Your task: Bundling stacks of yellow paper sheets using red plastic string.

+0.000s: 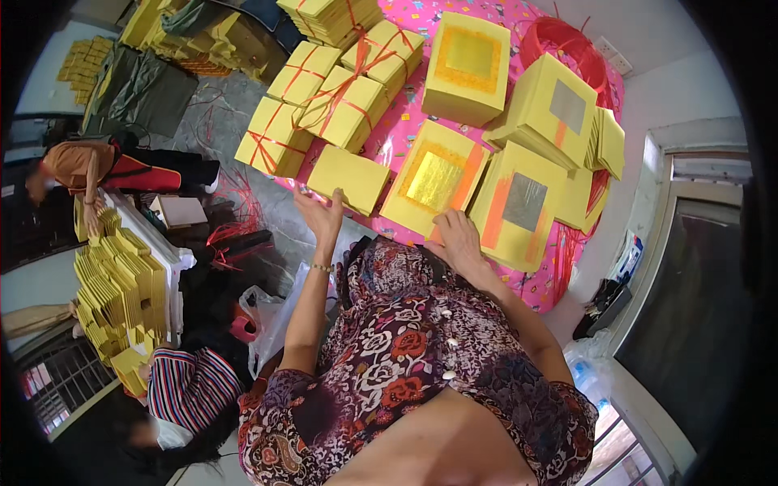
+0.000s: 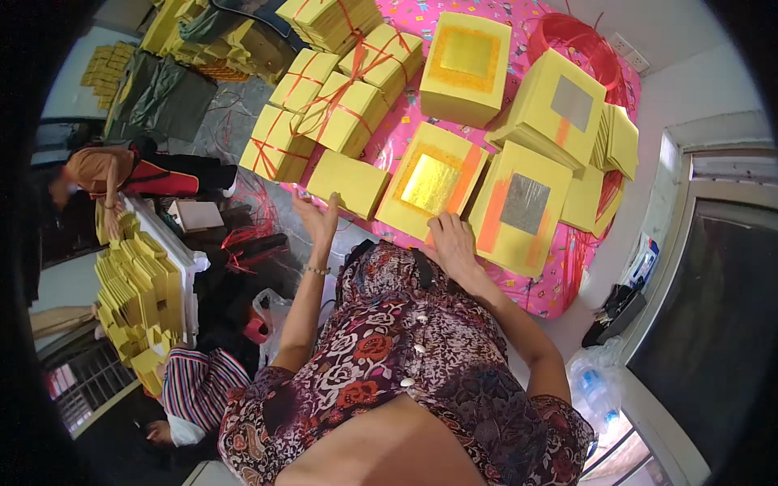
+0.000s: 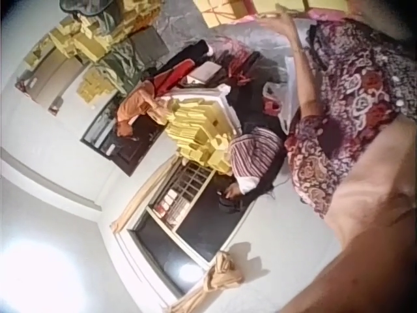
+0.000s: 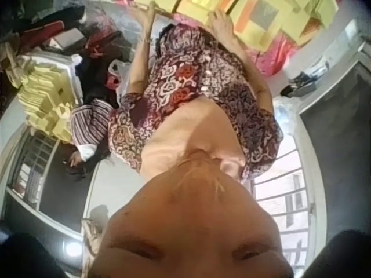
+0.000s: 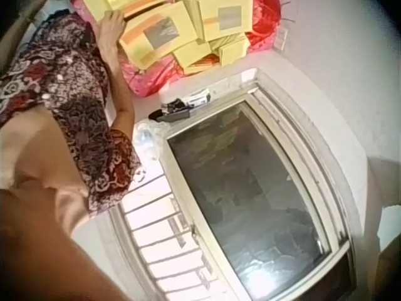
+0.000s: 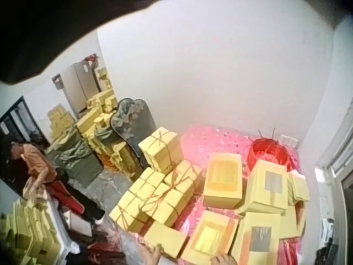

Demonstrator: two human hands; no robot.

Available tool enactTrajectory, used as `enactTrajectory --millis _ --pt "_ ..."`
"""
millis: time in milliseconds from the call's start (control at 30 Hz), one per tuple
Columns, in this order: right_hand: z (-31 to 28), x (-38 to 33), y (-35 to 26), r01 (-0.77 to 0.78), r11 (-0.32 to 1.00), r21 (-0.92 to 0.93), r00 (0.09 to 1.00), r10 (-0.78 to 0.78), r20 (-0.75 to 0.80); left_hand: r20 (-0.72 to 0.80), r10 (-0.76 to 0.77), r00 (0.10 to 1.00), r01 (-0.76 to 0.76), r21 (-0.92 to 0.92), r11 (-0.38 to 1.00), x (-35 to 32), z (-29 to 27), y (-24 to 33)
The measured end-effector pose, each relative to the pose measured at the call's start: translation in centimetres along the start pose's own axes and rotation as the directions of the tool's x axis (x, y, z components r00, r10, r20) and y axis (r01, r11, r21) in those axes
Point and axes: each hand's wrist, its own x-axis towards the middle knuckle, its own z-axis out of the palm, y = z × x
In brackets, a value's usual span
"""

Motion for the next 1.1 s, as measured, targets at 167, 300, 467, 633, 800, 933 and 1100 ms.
enactTrajectory --millis 167,300,467,633,800,933,1100 --pt "0.2 0.3 0.2 -0.004 0.999 -0.044 1.000 0.005 0.023 0.148 0.394 0.907 -0.404 0.044 0.914 -0.8 -1.9 5.5" --pt "-0.4 0.4 0.3 0.021 0.999 -0.024 0.999 -0.020 0.050 0.515 0.672 0.532 -0.583 -0.353 0.732 -1.7 -1.8 9.1" --pt "-1.3 0.6 1.5 0.025 0.992 0.123 0.997 -0.033 0.065 0.631 0.732 0.257 -0.666 -0.433 0.607 -2.1 0.1 9.6" --pt "-1.5 1.4 2.5 -0.035 0.973 0.227 0.993 0.008 0.120 0.676 0.708 0.203 -0.543 -0.524 0.656 -1.3 1.7 8.6" --pt "-1.1 1.8 3.7 -0.154 0.922 0.356 0.978 0.091 0.186 0.711 0.655 0.257 -0.351 -0.563 0.748 -1.3 2.1 8.4" --pt "-1.0 2.1 3.9 -0.238 0.885 0.401 0.959 0.147 0.243 0.736 0.615 0.282 -0.301 -0.541 0.786 -1.3 2.0 8.7" --pt "-1.0 2.1 3.9 -0.275 0.878 0.391 0.943 0.168 0.285 0.762 0.585 0.279 -0.282 -0.517 0.808 -1.5 2.0 8.6"
